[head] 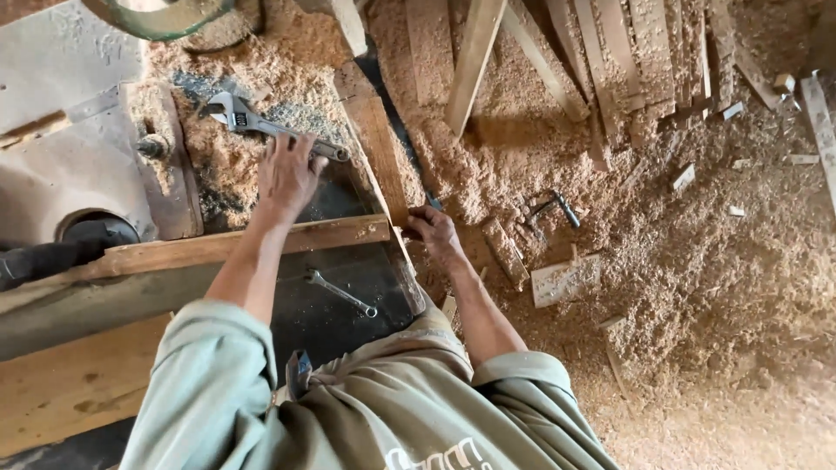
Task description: Hand-sawing a wooden block and then using a stationary power tool to plane or shape a long wooden board in a workshop environment.
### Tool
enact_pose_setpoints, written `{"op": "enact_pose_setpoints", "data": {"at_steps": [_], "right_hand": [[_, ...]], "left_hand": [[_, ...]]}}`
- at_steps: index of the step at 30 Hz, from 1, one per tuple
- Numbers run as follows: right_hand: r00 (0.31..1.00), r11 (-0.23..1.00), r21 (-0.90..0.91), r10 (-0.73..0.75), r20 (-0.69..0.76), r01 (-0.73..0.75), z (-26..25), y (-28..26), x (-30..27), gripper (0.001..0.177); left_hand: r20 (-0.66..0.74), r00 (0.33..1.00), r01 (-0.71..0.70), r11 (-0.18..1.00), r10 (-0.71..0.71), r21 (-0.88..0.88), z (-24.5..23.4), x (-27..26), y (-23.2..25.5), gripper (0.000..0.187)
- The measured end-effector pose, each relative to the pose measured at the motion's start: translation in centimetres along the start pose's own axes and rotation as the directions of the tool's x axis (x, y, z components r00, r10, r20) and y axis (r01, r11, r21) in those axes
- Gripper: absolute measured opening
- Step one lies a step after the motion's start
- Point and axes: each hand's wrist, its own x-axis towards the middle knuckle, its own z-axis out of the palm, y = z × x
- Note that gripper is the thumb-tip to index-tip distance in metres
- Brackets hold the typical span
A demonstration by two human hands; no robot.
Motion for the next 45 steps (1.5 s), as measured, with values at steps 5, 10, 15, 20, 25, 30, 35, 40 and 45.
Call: {"op": "enact_pose_setpoints", "data": {"at_steps": [5, 10, 15, 20, 25, 30, 35, 40, 45], "right_hand": [[0.998, 0.987, 0.150, 0.053, 0.034, -0.058, -0.3, -1.3, -0.4, 0.037], [0.999, 0.999, 0.045, -0.001, 0.039, -0.001, -1.5, 1.2, 2.0, 0.028], [0.998, 0.999, 0.033, 0.014, 0.056, -0.015, -1.6, 0.9, 1.6, 0.026], [0.995, 0.988, -0.140, -0.052, 0.082, 0.064, -2.0, 4.9, 5.9, 0.021], [0.995, 0.990, -0.120, -0.061, 0.075, 0.069, -2.0, 5.6, 6.5, 0.023], [0.998, 0.999, 0.009, -0.050, 0.048, 0.050, -0.6, 2.7, 2.7, 0.022], [0.981, 0.887, -0.421, -0.184, 0.062, 0.193, -2.9, 10.3, 10.1, 0.018], [0.940, 0.804, -0.488, -0.283, 0.189, 0.340, -1.1, 8.1, 8.0, 0.016], [0.956, 0.940, -0.242, -0.185, 0.228, 0.240, -0.5, 2.5, 3.5, 0.009]], "left_hand": [[0.296, 0.950, -0.075, 0.993, 0.098, -0.088, -13.7, -6.7, 8.9, 0.069], [0.501, 0.865, -0.040, 0.999, 0.034, 0.001, -6.0, -10.3, 3.5, 0.093], [0.465, 0.885, -0.093, 0.989, 0.028, 0.115, -2.7, -10.6, 2.1, 0.073], [0.365, 0.929, -0.109, 0.987, 0.059, 0.118, -0.5, -10.6, 1.1, 0.061], [0.339, 0.939, -0.091, 0.990, 0.050, 0.105, -0.7, -11.1, 1.4, 0.057], [0.358, 0.933, -0.086, 0.991, 0.043, 0.106, -0.5, -11.1, 1.4, 0.054], [0.385, 0.923, -0.059, 0.992, 0.011, 0.112, 0.6, -11.5, 0.8, 0.053], [0.356, 0.933, -0.088, 0.990, 0.042, 0.114, 2.4, -11.2, 0.0, 0.048], [0.350, 0.936, -0.089, 0.989, 0.044, 0.116, 0.3, -10.8, 0.9, 0.043]]}}
